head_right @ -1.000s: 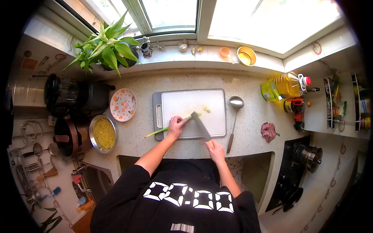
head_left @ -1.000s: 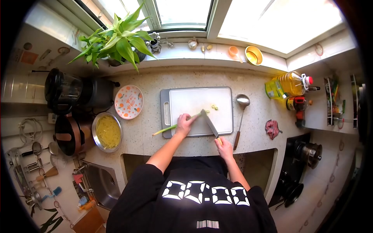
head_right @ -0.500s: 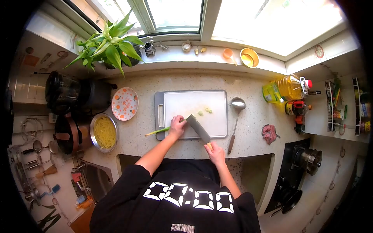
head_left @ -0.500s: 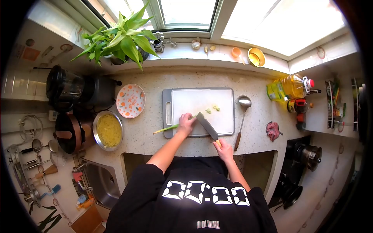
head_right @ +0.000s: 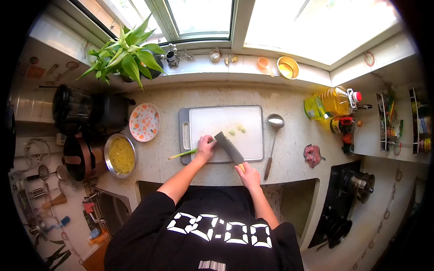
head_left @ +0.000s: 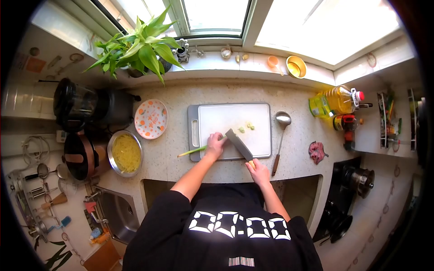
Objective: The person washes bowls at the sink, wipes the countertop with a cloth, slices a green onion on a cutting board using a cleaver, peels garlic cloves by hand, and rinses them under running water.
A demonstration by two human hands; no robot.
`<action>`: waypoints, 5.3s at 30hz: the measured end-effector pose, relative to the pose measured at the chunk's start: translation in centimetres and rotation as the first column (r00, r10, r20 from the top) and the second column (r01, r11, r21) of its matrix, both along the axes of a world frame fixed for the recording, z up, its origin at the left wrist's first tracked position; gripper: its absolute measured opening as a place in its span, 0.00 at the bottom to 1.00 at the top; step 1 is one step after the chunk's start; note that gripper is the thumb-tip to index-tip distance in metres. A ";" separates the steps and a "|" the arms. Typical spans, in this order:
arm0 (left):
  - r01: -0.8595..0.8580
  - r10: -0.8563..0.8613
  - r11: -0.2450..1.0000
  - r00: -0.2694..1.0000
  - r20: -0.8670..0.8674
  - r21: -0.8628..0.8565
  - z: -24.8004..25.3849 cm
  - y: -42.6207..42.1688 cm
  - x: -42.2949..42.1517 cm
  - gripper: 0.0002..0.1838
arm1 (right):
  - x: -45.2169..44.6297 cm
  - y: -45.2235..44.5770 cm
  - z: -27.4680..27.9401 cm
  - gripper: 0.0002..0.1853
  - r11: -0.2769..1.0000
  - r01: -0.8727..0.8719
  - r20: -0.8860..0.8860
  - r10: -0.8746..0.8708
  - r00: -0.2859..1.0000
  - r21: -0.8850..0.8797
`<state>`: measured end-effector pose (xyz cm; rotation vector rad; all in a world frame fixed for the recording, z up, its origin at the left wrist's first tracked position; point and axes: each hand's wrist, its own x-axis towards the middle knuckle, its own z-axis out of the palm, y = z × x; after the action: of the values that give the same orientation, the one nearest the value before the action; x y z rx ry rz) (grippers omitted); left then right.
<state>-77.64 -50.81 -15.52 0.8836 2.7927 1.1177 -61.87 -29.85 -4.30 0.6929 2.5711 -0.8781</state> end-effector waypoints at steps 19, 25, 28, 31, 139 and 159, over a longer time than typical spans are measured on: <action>0.003 -0.003 1.000 1.000 -0.018 0.018 0.8 0.1 -0.1 0.28 | 1.9 1.2 -0.2 0.23 1.000 0.016 -0.129 -0.014 0.992 0.013; 0.004 -0.004 1.000 1.000 -0.029 -0.005 0.9 0.2 -0.1 0.31 | 2.8 1.9 -0.9 0.22 0.993 0.111 -0.093 -0.113 0.989 -0.030; 0.006 -0.006 1.000 1.000 -0.028 0.000 0.8 0.1 -0.2 0.31 | 2.7 1.7 -0.4 0.23 0.997 0.076 -0.097 -0.078 0.992 -0.023; 0.005 -0.005 1.000 1.000 -0.004 -0.001 0.7 0.1 -0.1 0.31 | 2.4 1.3 -0.4 0.23 0.999 0.039 -0.107 -0.041 0.993 -0.019; -0.177 0.132 0.982 0.892 -0.433 -0.064 16.3 8.2 -24.7 0.17 | -2.3 5.1 -7.2 0.24 0.918 0.238 -0.360 -0.115 0.926 0.317; -0.370 0.327 0.898 0.924 -0.199 -0.238 17.1 16.0 -28.5 0.18 | -3.1 3.9 -4.7 0.18 0.933 0.264 -0.410 -0.148 0.900 0.243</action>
<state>-106.18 -34.83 1.56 0.4705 3.2198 0.6778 -64.96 -25.94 -9.02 0.9826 3.0690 -0.7625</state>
